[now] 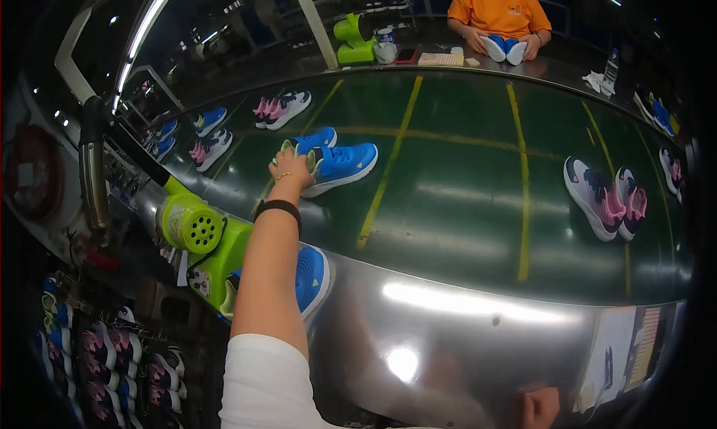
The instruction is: The recorder is inspecting various pairs of shoes on a conveyor belt and workbench, checking for defects and marking/logging notes.
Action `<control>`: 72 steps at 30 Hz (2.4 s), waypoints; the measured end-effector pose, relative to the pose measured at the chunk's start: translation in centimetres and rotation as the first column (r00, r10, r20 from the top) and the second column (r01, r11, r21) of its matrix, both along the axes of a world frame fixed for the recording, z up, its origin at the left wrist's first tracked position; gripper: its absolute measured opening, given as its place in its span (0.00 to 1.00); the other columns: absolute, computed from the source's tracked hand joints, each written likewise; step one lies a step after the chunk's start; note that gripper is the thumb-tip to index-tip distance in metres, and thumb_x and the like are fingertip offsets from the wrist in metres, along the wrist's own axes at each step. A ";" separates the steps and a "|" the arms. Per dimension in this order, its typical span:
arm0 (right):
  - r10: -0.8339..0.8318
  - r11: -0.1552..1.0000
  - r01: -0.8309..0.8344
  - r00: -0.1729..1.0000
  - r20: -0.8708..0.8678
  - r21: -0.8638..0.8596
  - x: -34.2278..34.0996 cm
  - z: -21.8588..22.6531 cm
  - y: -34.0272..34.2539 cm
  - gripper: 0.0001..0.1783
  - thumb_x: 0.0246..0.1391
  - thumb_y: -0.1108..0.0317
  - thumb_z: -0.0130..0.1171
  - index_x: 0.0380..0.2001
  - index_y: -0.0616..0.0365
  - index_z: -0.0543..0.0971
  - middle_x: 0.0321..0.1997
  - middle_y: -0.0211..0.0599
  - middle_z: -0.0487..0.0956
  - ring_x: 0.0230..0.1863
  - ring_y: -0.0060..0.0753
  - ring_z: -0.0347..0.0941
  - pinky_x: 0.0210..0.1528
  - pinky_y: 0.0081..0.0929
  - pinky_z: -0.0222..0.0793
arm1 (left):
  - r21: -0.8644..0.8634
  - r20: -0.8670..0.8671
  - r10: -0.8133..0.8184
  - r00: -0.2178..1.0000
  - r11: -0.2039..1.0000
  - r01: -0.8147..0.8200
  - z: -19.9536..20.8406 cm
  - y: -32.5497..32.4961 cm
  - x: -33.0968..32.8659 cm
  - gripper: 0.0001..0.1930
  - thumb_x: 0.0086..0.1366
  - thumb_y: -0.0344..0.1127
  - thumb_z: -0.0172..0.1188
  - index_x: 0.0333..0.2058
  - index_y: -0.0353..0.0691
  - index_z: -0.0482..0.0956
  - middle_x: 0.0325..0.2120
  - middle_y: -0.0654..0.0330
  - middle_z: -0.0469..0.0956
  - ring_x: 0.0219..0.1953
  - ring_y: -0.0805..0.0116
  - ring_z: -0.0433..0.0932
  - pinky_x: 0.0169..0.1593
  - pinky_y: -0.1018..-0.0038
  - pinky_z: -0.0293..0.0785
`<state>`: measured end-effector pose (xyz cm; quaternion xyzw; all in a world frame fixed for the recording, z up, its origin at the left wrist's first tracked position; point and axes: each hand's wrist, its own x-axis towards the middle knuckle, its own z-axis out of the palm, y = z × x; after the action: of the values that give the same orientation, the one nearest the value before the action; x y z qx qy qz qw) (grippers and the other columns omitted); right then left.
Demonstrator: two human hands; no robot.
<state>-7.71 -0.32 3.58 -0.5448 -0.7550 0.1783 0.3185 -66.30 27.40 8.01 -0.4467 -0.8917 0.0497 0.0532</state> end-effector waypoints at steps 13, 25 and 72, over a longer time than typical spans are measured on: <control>-0.035 0.999 0.035 0.999 0.002 0.023 -1.0 -0.7 -0.5 0.03 0.51 0.75 0.55 0.29 0.61 0.77 0.30 0.44 0.77 0.33 0.46 0.72 0.38 0.35 0.67 | 0.002 0.402 -0.165 0.900 0.984 0.180 -2.1 -0.1 -3.2 0.38 0.37 0.59 0.71 0.41 0.33 0.79 0.37 0.49 0.78 0.45 0.55 0.75 0.49 0.68 0.70; -0.060 0.992 0.015 0.928 -0.369 -0.124 -3.8 -1.5 -1.4 0.31 0.46 0.65 0.62 0.54 0.60 0.65 0.54 0.45 0.67 0.50 0.40 0.67 0.51 0.31 0.63 | 0.352 0.278 -0.896 0.346 0.430 0.831 1.9 -19.1 24.5 0.29 0.39 0.58 0.70 0.28 0.35 0.80 0.31 0.55 0.73 0.31 0.57 0.76 0.34 0.67 0.74; -0.340 0.873 -0.307 0.173 -0.925 -0.378 -5.9 -3.5 -4.0 0.20 0.54 0.77 0.41 0.52 0.65 0.68 0.49 0.44 0.75 0.46 0.35 0.75 0.48 0.29 0.73 | 0.077 0.516 -0.192 -0.835 0.981 -0.178 -8.3 -29.9 29.0 0.17 0.69 0.36 0.43 0.54 0.36 0.65 0.47 0.59 0.73 0.45 0.71 0.74 0.47 0.75 0.72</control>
<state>-13.62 -4.32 0.10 -0.3680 -0.2903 0.6654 0.5810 -37.26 -2.51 -0.25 -0.1750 -0.2913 -0.5012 -0.7958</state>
